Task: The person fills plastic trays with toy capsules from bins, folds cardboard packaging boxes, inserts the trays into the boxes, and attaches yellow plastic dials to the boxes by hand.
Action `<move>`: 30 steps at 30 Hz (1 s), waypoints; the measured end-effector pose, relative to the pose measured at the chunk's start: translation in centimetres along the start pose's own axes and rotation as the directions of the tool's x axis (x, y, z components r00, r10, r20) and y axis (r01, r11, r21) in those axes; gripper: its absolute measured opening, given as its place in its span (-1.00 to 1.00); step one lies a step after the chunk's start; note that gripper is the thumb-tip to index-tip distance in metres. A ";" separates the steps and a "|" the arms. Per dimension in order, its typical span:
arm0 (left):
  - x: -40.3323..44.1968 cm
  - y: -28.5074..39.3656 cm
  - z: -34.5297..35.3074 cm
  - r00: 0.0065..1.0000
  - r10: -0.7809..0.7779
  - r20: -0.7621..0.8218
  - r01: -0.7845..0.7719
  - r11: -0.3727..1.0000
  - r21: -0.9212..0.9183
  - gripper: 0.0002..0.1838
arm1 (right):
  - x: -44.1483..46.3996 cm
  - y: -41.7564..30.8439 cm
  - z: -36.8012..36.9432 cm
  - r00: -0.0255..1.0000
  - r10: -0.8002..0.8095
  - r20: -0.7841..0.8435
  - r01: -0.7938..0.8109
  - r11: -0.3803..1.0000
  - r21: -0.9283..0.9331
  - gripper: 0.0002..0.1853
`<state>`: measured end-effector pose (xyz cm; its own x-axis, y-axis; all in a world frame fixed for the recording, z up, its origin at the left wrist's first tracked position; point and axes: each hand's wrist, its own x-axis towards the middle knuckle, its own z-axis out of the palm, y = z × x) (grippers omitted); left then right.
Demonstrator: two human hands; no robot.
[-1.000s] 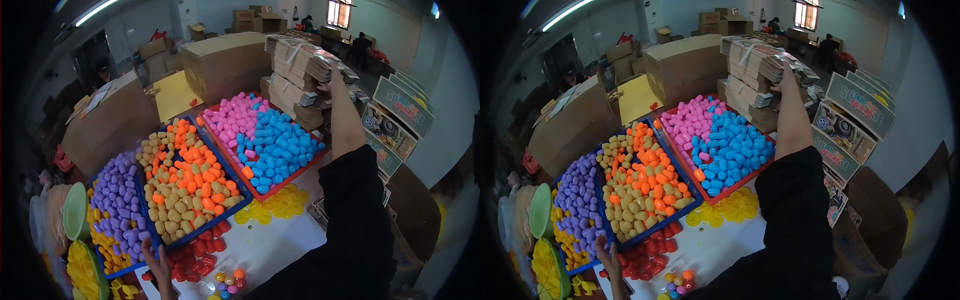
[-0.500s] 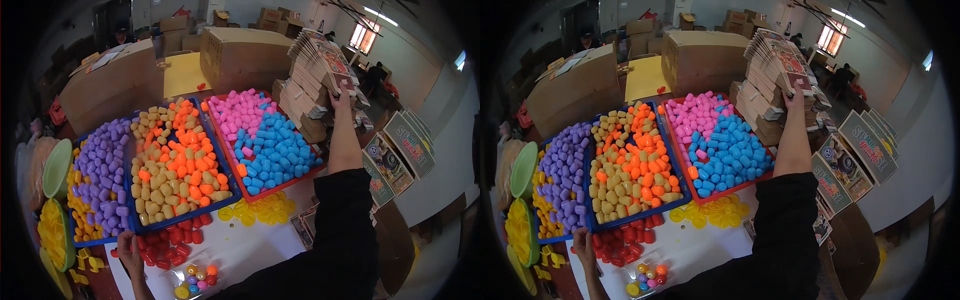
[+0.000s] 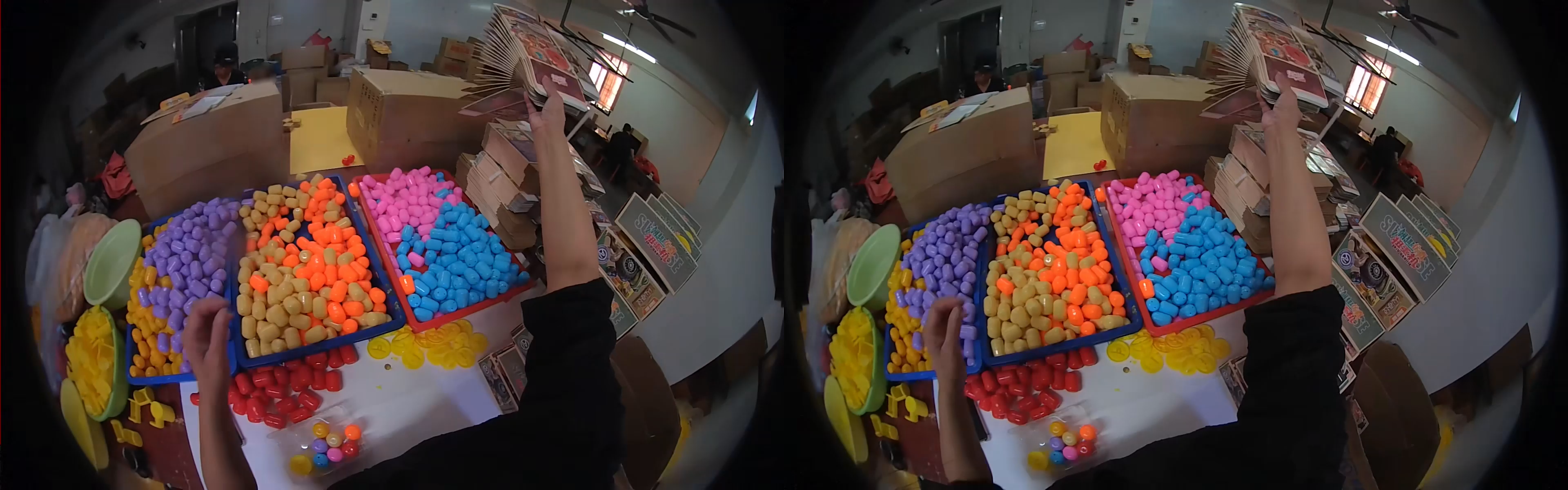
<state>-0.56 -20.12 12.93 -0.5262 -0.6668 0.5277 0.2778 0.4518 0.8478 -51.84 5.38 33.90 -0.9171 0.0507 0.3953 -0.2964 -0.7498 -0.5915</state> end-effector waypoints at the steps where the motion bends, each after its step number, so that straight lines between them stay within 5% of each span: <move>1: 1.3 1.6 1.6 0.995 -0.065 0.069 0.072 0.992 -0.106 -0.87 | -1.6 -0.3 0.9 1.000 0.005 0.014 -0.005 1.000 0.022 -0.66; 3: 4.4 3.3 5.2 0.939 -0.142 0.313 0.293 0.808 -0.511 -0.72 | -5.6 -1.0 3.5 0.993 -0.091 0.072 0.097 0.991 -0.089 -0.67; 4: 6.2 4.2 6.8 0.870 -0.071 0.488 0.369 0.749 -0.550 -0.54 | -4.4 0.5 3.1 0.951 -0.241 0.193 0.253 0.967 -0.037 -0.66; 5: 7.8 5.6 8.5 0.818 -0.090 0.568 0.458 0.699 -0.549 -0.31 | -6.7 0.4 4.0 0.952 -0.229 0.201 0.237 0.971 -0.016 -0.66; 6: 9.2 6.2 9.7 0.800 -0.081 0.595 0.513 0.608 -0.606 -0.27 | -10.8 -0.7 4.6 0.917 -0.256 0.305 0.340 0.902 -0.265 -0.63; 7: 10.6 6.4 10.6 0.781 -0.066 0.621 0.562 0.509 -0.652 -0.22 | -15.1 -1.8 5.0 0.875 -0.255 0.412 0.445 0.757 -0.478 -0.59; 9: 12.6 6.0 11.0 0.831 -0.177 0.527 0.546 0.444 -0.711 -0.19 | -22.0 -2.9 5.1 0.745 -0.189 0.639 0.667 0.208 -0.716 -0.60; 10: 13.1 5.4 10.9 0.851 -0.280 0.445 0.523 0.365 -0.770 -0.13 | -24.0 -1.8 4.2 0.519 -0.216 0.827 0.854 0.103 -0.509 -0.61; 11: 13.2 4.8 10.6 0.873 -0.091 0.479 0.483 0.299 -0.823 -0.13 | -26.0 -0.4 3.5 0.244 -0.224 0.944 0.968 -0.004 -0.251 -0.62; 12: 13.5 3.4 9.9 0.868 0.105 0.486 0.454 0.230 -0.861 -0.13 | -28.9 0.4 2.9 0.093 -0.155 0.983 0.992 -0.071 -0.105 -0.63; 13: 15.3 -6.1 10.3 0.818 0.387 0.425 0.553 -0.328 -0.766 -0.27 | -31.5 1.1 2.3 -0.059 -0.079 0.995 0.990 -0.134 0.048 -0.63; 14: 13.4 -6.0 9.2 0.832 0.372 0.412 0.531 -0.315 -0.787 -0.27 | -33.3 1.7 1.7 -0.153 0.014 0.988 0.967 -0.205 0.152 -0.59; 15: 10.6 -5.4 8.9 0.935 0.234 0.267 0.249 0.105 -0.963 -0.42 | -34.9 2.3 1.2 -0.229 0.110 0.967 0.930 -0.269 0.251 -0.55; 16: 8.8 -5.1 8.4 0.980 0.192 0.057 -0.054 0.527 -0.848 -0.55 | -35.7 2.9 1.1 -0.238 0.091 0.967 0.932 -0.259 0.254 -0.55; 17: 7.2 -5.5 7.5 0.982 0.184 0.052 -0.056 0.538 -0.841 -0.55 | -36.5 3.3 0.7 -0.245 0.139 0.959 0.939 -0.210 0.271 -0.56; 19: 5.0 -6.1 6.6 0.991 0.036 0.131 0.118 0.251 -0.961 -0.53 | -37.2 3.6 0.7 -0.287 0.155 0.945 0.937 -0.159 0.310 -0.64; 21: 5.1 -6.6 5.9 0.987 0.144 0.070 0.020 0.327 -0.945 -0.50 | -37.8 3.7 0.9 -0.294 0.159 0.942 0.932 -0.169 0.320 -0.64; 23: 6.1 -7.7 4.9 0.988 0.146 0.053 0.016 0.247 -0.969 -0.46 | -37.7 2.4 1.5 -0.302 0.180 0.936 0.924 -0.186 0.334 -0.63; 25: 6.4 -7.4 5.3 0.992 0.122 0.034 0.010 0.186 -0.982 -0.43 | -36.7 0.1 3.3 0.011 0.178 0.984 0.941 0.332 -0.071 -0.44; 26: 6.4 -5.1 5.3 0.963 0.270 -0.023 -0.223 0.741 -0.634 -0.45 | -34.7 0.6 3.8 0.168 0.253 0.953 0.859 0.437 -0.267 -0.35; 27: 6.4 -3.1 5.2 0.916 0.398 0.041 -0.399 0.917 0.015 -0.48 | -32.4 1.5 4.3 0.308 0.346 0.886 0.729 0.512 -0.454 -0.25; 28: 6.4 -1.5 5.6 0.970 0.240 0.033 -0.204 0.880 -0.428 -0.47 | -30.9 4.4 4.3 0.421 0.502 0.755 0.438 0.617 -0.654 -0.27; 29: 6.6 -0.8 6.1 0.992 0.091 0.085 0.009 0.628 -0.778 -0.46 | -29.9 6.9 4.2 0.460 0.665 0.588 0.089 0.625 -0.776 -0.28; 30: 7.2 -2.1 6.2 0.975 0.157 0.155 0.044 0.548 -0.835 -0.55 | -30.2 6.7 5.6 0.163 0.852 0.498 -0.411 0.517 -0.750 -0.36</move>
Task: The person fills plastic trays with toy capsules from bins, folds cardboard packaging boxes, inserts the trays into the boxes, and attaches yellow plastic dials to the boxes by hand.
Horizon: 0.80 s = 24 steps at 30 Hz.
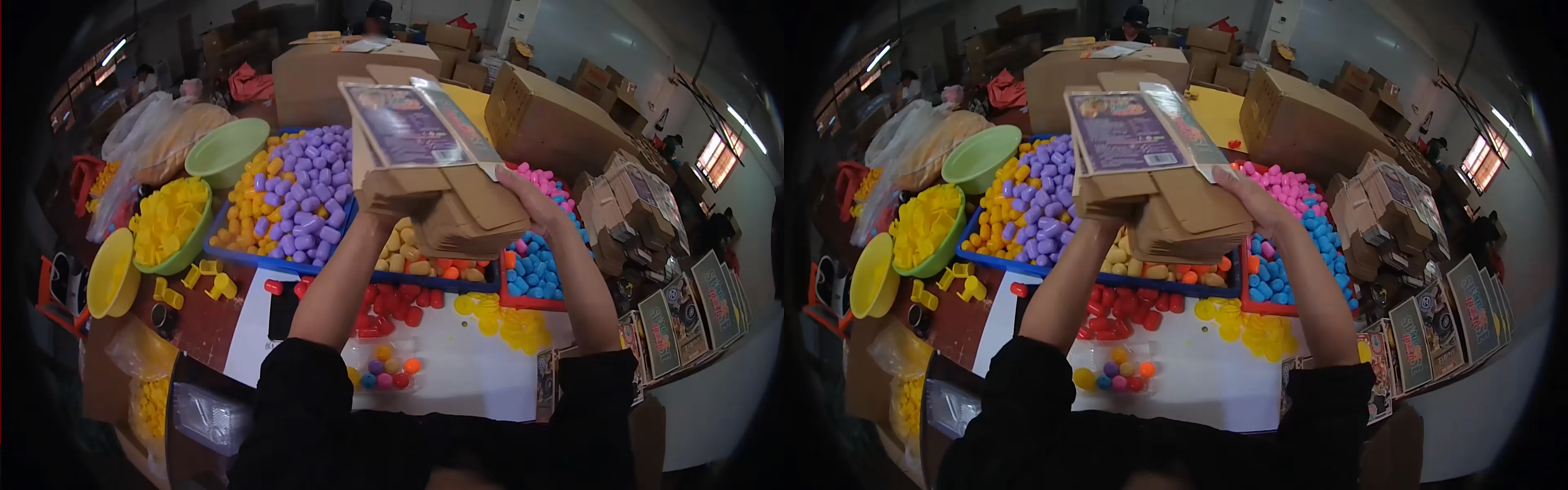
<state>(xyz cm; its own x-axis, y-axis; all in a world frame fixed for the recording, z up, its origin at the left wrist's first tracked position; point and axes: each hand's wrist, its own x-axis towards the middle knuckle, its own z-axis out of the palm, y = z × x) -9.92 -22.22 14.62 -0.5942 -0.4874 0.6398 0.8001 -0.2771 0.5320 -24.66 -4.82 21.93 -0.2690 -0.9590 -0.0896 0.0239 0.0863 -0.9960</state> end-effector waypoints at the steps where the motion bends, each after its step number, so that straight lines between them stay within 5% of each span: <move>1: 0.2 -0.2 0.2 1.000 -0.019 0.024 0.015 0.987 0.162 -0.57 | 1.2 1.0 -0.8 1.000 0.024 0.014 -0.024 1.000 -0.008 -0.36; 2: 0.7 -0.4 0.4 0.998 -0.043 0.043 0.027 0.946 0.323 -0.58 | 2.8 2.8 -2.4 0.995 0.045 0.085 -0.058 0.985 0.163 -0.39; 3: 2.5 -1.8 -2.2 0.976 -0.214 0.029 0.200 0.843 -0.500 -0.61 | 4.2 4.1 -3.3 0.986 0.052 0.158 -0.102 0.939 0.329 -0.41; 5: 4.3 -2.1 -4.2 0.956 -0.193 0.221 0.289 0.754 -0.590 -0.59 | 5.3 5.3 -3.8 0.988 -0.026 0.151 -0.038 0.914 0.405 -0.44; 6: 6.2 -2.1 -6.3 0.847 -0.297 0.442 0.518 0.648 -0.558 -0.42 | 5.7 5.9 -4.0 0.988 -0.113 0.109 0.047 0.874 0.484 -0.47; 8: 8.0 0.2 -5.4 0.875 -0.476 -0.090 0.457 0.873 -0.173 -0.26 | 7.5 6.1 -4.7 0.989 -0.142 0.039 0.110 0.887 0.448 -0.47; 10: 7.8 2.7 -5.3 0.851 -0.499 -0.167 0.467 0.862 -0.197 -0.11 | 10.2 6.2 -6.0 0.982 -0.186 -0.041 0.186 0.891 0.414 -0.48; 12: 7.9 3.1 -6.9 0.707 -0.530 -0.468 0.613 0.789 0.034 0.00 | 14.0 7.1 -7.3 0.990 -0.140 0.024 0.110 0.864 0.491 -0.45; 13: 7.9 2.2 -7.4 0.690 -0.479 -0.542 0.654 0.733 0.186 -0.04 | 16.1 7.9 -7.7 0.990 -0.142 0.023 0.112 0.861 0.496 -0.45; 17: 8.6 -0.4 -11.2 0.642 -0.533 -0.551 0.717 0.673 0.183 -0.34 | 22.7 10.4 -6.1 0.985 -0.158 -0.067 0.171 0.929 0.328 -0.41; 19: 8.2 -3.0 -17.0 0.639 -0.413 -0.649 0.613 0.783 0.104 -0.55 | 25.6 12.1 -5.4 0.985 -0.134 -0.107 0.158 0.952 0.261 -0.37; 24: 6.9 -4.2 -21.6 0.665 -0.251 -0.703 0.601 0.739 0.305 -0.59 | 29.4 16.3 -4.2 0.995 -0.051 -0.080 0.074 0.944 0.320 -0.31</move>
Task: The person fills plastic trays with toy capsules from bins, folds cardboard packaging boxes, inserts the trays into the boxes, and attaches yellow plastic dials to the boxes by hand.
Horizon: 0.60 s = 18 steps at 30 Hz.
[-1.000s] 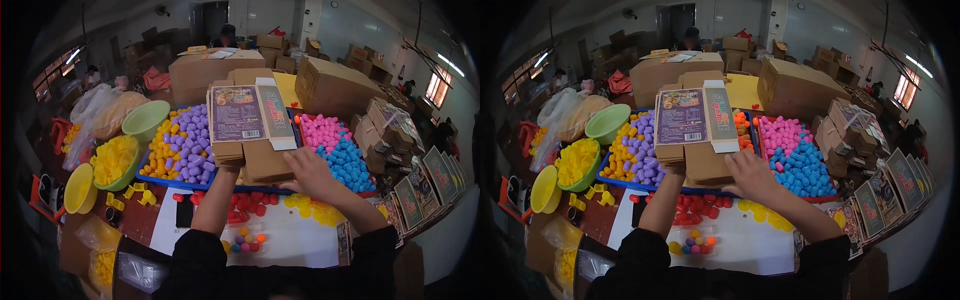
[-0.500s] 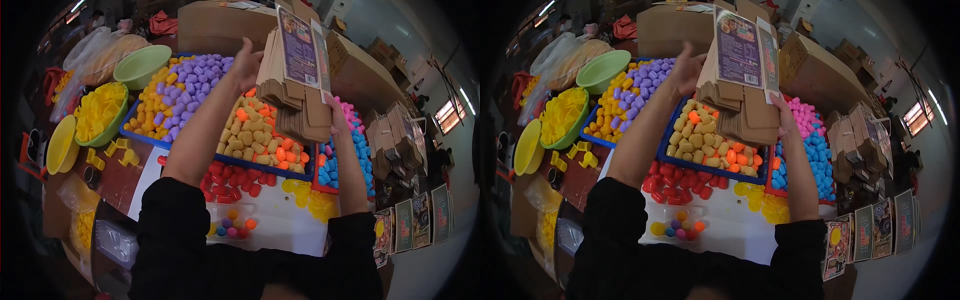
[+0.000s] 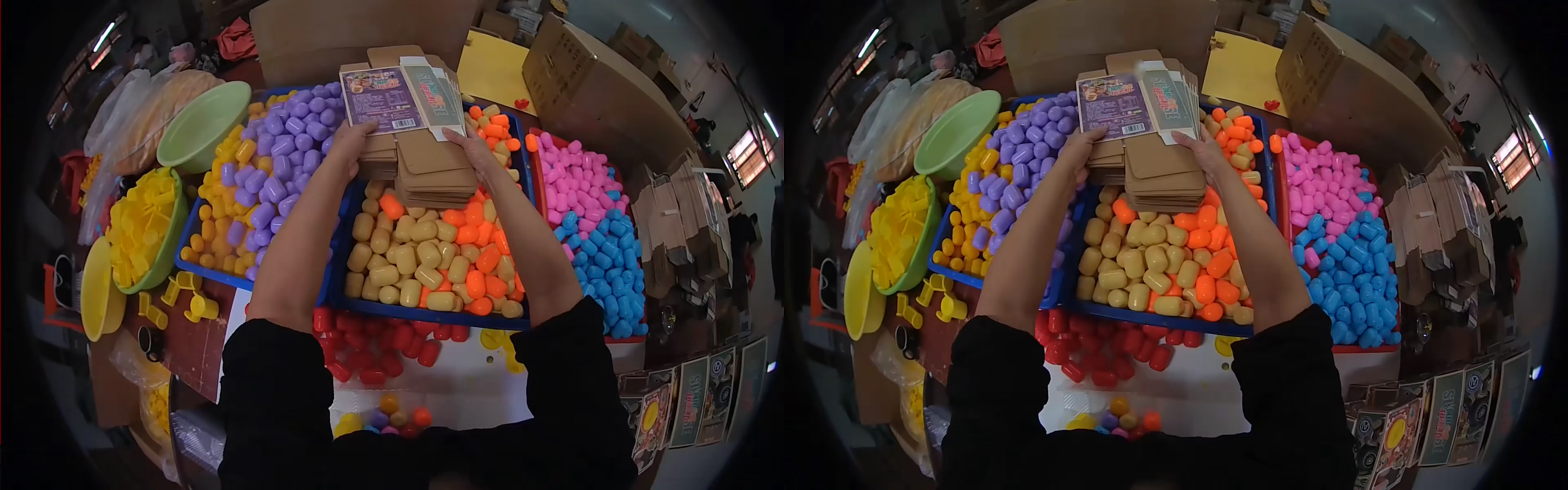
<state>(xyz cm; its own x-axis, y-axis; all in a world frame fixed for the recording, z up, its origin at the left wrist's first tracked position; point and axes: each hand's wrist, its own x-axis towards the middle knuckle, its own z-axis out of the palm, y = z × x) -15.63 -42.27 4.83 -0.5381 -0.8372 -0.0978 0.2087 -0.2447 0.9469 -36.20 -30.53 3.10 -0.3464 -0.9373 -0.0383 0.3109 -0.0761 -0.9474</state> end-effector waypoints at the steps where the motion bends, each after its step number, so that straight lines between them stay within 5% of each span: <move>1: -0.7 0.3 0.1 0.997 0.082 -0.013 -0.080 0.986 0.145 -0.56 | 0.2 0.8 -0.1 0.999 0.028 -0.015 -0.028 0.999 0.016 -0.30; 3: -0.9 -0.1 0.2 0.987 0.161 -0.017 -0.150 0.945 0.290 -0.53 | 0.6 1.4 -0.4 0.998 0.045 -0.053 -0.049 0.997 -0.066 -0.27; 5: -0.7 -1.1 0.1 0.876 0.479 -0.052 -0.299 0.625 0.721 -0.43 | 0.9 1.5 -0.5 0.994 0.059 -0.087 -0.072 0.986 -0.152 -0.25; 6: -0.5 -1.4 -0.1 0.879 0.474 -0.054 -0.294 0.627 0.721 -0.43 | 0.6 0.7 -0.3 0.998 -0.018 -0.060 -0.001 0.952 -0.307 -0.20; 8: 0.0 -1.6 -0.1 0.759 0.650 0.037 -0.345 0.353 0.870 -0.36 | 0.5 0.3 -0.3 0.995 -0.092 -0.030 0.068 0.886 -0.459 -0.15; 10: -0.9 -0.5 0.7 0.815 0.579 0.012 -0.322 0.436 0.840 -0.36 | 0.7 1.0 0.1 0.925 -0.351 0.147 0.322 0.514 -0.795 -0.21; 11: -1.5 0.1 1.1 0.862 0.506 -0.007 -0.289 0.505 0.813 -0.36 | 0.4 0.8 -0.1 0.925 -0.353 0.138 0.315 0.513 -0.799 -0.21; 13: -1.7 0.3 1.1 0.866 0.499 0.013 -0.305 0.509 0.805 -0.36 | -1.6 -2.5 1.9 0.958 -0.239 -0.157 -0.052 0.391 -0.919 -0.36; 18: -3.7 2.2 1.2 0.876 0.479 0.060 -0.408 0.669 0.620 -0.33 | -6.9 -6.9 4.8 0.830 -0.546 -0.110 0.068 0.295 -0.953 -0.36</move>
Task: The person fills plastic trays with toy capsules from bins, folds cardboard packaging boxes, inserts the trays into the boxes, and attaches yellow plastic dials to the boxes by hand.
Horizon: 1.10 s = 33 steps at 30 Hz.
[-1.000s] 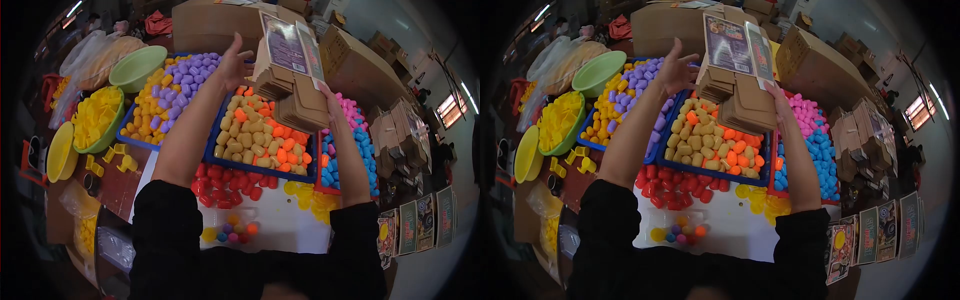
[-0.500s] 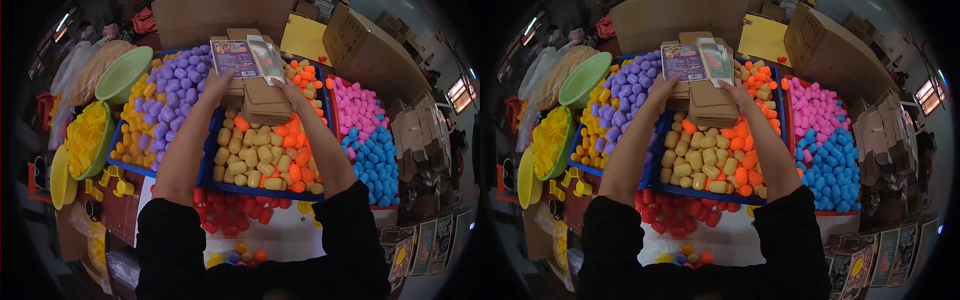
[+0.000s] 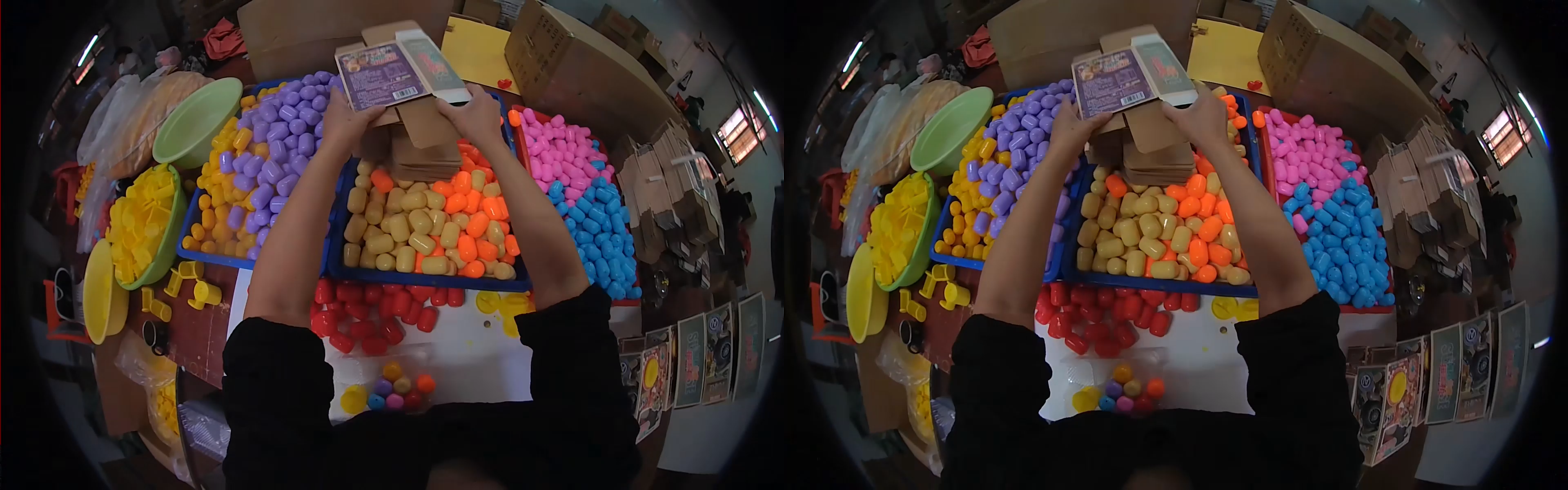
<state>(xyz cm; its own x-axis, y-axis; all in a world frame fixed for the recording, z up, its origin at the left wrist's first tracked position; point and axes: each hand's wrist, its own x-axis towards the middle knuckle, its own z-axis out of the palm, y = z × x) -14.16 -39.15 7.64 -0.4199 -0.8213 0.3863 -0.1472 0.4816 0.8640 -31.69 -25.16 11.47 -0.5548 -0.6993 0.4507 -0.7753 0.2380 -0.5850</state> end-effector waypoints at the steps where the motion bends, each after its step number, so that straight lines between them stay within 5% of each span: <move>1: -1.1 2.7 -0.9 0.995 0.021 0.097 0.002 0.973 -0.232 -0.35 | -1.3 -0.5 -1.7 0.991 -0.052 -0.125 0.052 0.999 0.001 -0.37; 2: -2.6 5.2 -1.7 0.980 0.058 0.190 0.035 0.892 -0.451 -0.36 | -3.2 -1.5 -3.9 0.980 -0.069 -0.188 0.084 0.994 0.071 -0.44; 5: -8.8 11.9 -3.4 0.899 0.221 0.377 -0.003 0.865 -0.502 -0.27 | -10.4 -2.0 -9.8 0.962 -0.052 -0.267 0.084 0.991 0.109 -0.40; 7: -13.0 12.7 -2.0 0.876 0.373 0.305 -0.257 0.897 -0.359 -0.27 | -16.8 -1.5 -12.8 0.989 0.071 -0.127 -0.013 0.911 0.411 -0.46; 8: -15.9 14.2 -1.5 0.773 0.605 0.194 -0.604 0.794 -0.069 -0.19 | -20.2 -0.8 -14.3 0.990 0.128 -0.067 -0.064 0.805 0.590 -0.47; 10: -23.1 15.3 -0.2 0.878 0.284 0.385 -0.319 0.947 0.031 -0.02 | -26.9 -0.3 -17.3 0.994 0.094 0.059 -0.097 0.484 0.870 -0.45; 11: -26.6 15.7 0.6 0.853 0.231 0.467 -0.313 0.944 0.105 0.02 | -29.6 -0.5 -18.7 0.996 -0.002 0.093 -0.089 0.277 0.957 -0.42; 12: -29.8 15.9 1.5 0.823 0.179 0.540 -0.321 0.929 0.182 0.05 | -31.7 0.0 -19.7 0.996 -0.002 0.084 -0.080 0.278 0.957 -0.42; 14: -35.1 16.4 2.6 0.735 0.277 0.619 -0.480 0.857 0.187 0.02 | -35.6 1.8 -20.1 0.878 0.419 0.230 -0.469 0.660 0.587 -0.28; 15: -36.7 16.0 2.8 0.727 0.287 0.624 -0.491 0.853 0.179 0.02 | -37.1 2.6 -19.7 0.879 0.424 0.216 -0.464 0.661 0.590 -0.28; 17: -38.7 15.7 3.6 0.549 0.250 0.798 -0.628 0.753 0.196 -0.04 | -39.3 4.2 -19.5 0.918 0.340 0.203 -0.395 0.764 0.510 -0.24; 18: -38.3 16.3 3.3 0.558 0.120 0.821 -0.495 0.842 0.214 -0.09 | -39.9 4.0 -19.9 0.920 0.320 0.225 -0.392 0.743 0.543 -0.16; 19: -38.1 15.9 3.2 0.605 0.203 0.770 -0.348 0.937 0.026 -0.10 | -39.6 2.8 -20.1 0.919 0.333 0.213 -0.394 0.746 0.537 -0.16; 20: -37.8 15.5 3.1 0.655 0.262 0.709 -0.196 0.965 -0.175 -0.11 | -38.6 1.3 -20.3 0.892 0.440 0.098 -0.422 0.738 0.527 -0.17; 21: -37.3 16.2 2.6 0.607 0.154 0.780 0.024 0.977 -0.212 -0.12 | -38.0 0.7 -20.5 0.842 0.539 -0.017 -0.451 0.722 0.525 -0.16; 22: -37.4 16.4 2.3 0.593 0.157 0.790 0.019 0.978 -0.209 -0.12 | -37.8 1.3 -20.6 0.835 0.550 -0.027 -0.454 0.715 0.532 -0.16; 25: -37.3 16.2 1.7 0.610 0.342 0.715 -0.126 0.932 -0.339 -0.08 | -36.7 3.2 -20.4 0.964 0.258 -0.059 -0.147 0.710 0.688 -0.06; 28: -37.5 15.4 1.9 0.561 0.188 0.806 -0.124 0.982 -0.143 -0.03 | -37.0 2.0 -20.8 0.968 0.248 0.035 -0.208 0.720 0.662 -0.12; 30: -37.2 15.1 2.3 0.420 -0.277 0.864 -0.304 0.855 0.421 0.06 | -37.1 1.4 -20.5 0.952 0.307 0.014 -0.255 0.765 0.591 -0.19; 31: -37.1 14.4 2.0 0.414 -0.277 0.867 -0.308 0.854 0.420 0.06 | -37.2 1.4 -20.3 0.913 0.406 0.045 -0.345 0.710 0.614 -0.15; 33: -36.9 12.7 1.2 0.342 0.198 0.919 -0.502 0.865 0.000 0.16 | -37.9 1.9 -19.6 0.860 0.504 0.076 -0.433 0.643 0.632 -0.09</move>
<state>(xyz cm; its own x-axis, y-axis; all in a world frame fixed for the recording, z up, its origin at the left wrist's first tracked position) -1.61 -2.37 3.92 -0.9954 0.0957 0.0066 0.0834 0.8289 0.5532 -18.07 15.01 6.50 -0.8454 -0.5325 0.0414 -0.0678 0.0301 -0.9972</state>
